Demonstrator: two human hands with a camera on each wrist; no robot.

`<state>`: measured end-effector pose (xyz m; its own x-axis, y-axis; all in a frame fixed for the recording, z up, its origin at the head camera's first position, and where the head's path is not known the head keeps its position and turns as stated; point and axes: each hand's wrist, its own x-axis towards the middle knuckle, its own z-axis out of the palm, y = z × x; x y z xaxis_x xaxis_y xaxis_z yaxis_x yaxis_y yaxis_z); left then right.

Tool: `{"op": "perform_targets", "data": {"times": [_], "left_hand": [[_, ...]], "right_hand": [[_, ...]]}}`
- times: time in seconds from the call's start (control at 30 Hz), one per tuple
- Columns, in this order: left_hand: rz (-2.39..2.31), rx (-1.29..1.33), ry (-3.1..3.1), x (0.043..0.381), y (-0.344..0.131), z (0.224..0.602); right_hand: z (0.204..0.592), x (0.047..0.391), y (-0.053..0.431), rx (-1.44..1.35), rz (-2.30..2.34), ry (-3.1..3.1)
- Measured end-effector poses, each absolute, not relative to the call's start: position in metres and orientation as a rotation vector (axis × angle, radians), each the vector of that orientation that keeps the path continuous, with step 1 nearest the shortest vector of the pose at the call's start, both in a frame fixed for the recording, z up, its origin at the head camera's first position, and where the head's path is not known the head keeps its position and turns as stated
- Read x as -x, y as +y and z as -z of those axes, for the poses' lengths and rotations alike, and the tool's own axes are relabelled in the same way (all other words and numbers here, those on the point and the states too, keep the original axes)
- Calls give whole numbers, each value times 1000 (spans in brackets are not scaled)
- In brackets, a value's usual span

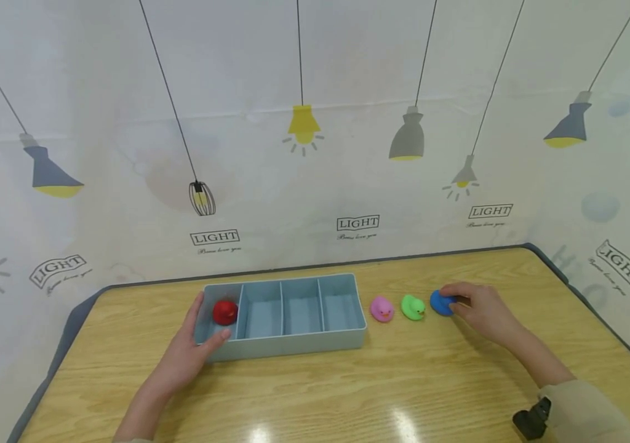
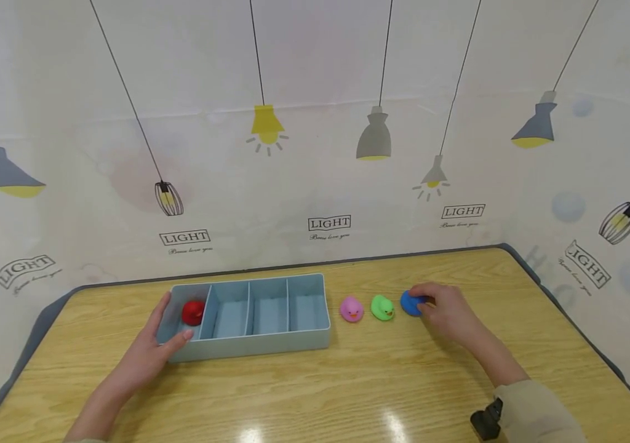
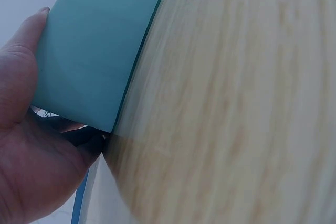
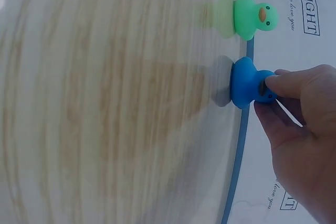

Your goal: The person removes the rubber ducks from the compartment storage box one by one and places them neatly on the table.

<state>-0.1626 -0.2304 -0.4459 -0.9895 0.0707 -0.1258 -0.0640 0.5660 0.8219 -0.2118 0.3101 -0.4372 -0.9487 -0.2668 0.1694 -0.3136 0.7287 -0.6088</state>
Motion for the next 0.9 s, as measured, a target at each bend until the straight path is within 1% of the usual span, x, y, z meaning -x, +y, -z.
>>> {"op": "perform_targets", "data": {"times": [0.9], "left_hand": [[-1428, -8, 2648, 165, -233, 448]], "right_hand": [[435, 214, 310, -489, -1041, -2885]]}}
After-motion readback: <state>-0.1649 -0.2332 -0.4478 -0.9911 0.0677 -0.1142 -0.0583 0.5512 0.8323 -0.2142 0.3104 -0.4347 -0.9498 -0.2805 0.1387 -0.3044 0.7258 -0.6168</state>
